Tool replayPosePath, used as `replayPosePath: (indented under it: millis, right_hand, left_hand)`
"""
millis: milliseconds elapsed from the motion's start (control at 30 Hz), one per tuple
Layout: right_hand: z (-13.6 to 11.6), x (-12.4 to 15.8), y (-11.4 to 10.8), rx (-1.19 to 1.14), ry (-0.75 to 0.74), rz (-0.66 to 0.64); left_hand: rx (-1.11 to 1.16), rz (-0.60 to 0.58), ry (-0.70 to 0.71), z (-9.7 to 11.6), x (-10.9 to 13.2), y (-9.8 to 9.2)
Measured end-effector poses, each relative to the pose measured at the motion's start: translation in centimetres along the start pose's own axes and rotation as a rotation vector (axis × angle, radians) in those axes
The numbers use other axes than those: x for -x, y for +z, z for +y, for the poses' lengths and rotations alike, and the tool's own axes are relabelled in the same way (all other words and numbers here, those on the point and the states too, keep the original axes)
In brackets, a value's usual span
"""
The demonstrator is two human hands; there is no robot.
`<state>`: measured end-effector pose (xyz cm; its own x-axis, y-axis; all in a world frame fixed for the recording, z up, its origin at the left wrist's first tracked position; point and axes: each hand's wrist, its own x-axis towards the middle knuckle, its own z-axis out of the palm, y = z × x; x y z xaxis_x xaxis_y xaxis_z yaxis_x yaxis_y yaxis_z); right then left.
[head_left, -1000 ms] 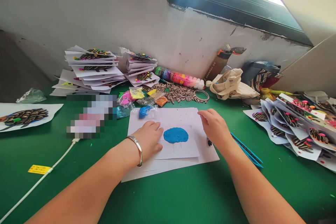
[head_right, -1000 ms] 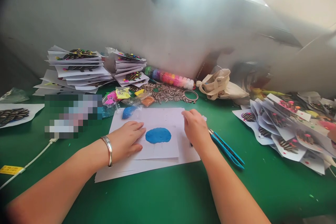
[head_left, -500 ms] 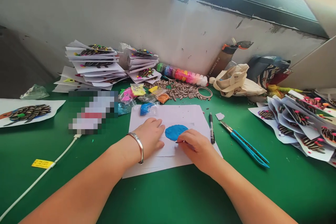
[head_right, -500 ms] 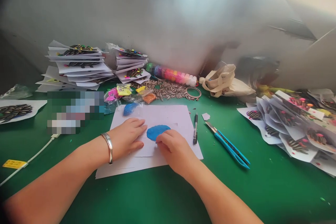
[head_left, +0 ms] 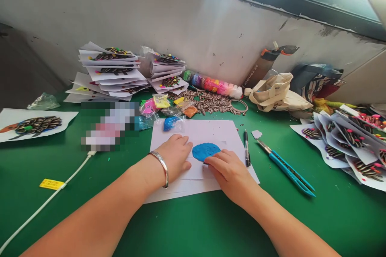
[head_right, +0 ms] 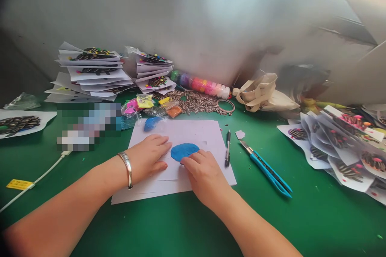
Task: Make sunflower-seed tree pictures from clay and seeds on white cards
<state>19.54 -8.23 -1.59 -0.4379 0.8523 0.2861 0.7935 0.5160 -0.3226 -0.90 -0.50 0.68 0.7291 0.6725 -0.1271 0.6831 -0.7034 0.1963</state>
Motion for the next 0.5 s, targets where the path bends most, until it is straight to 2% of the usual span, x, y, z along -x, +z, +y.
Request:
replayPosePath:
  millis: [133, 500]
  right_hand:
    - [-0.16, 0.02, 0.08, -0.01, -0.009, 0.005]
    - [-0.24, -0.15, 0.17, -0.131, 0.092, 0.028]
  left_hand:
    - [0.015, 0.028, 0.013, 0.01, 0.1, 0.19]
    - [-0.001, 0.063, 0.023, 0.67, 0.22, -0.18]
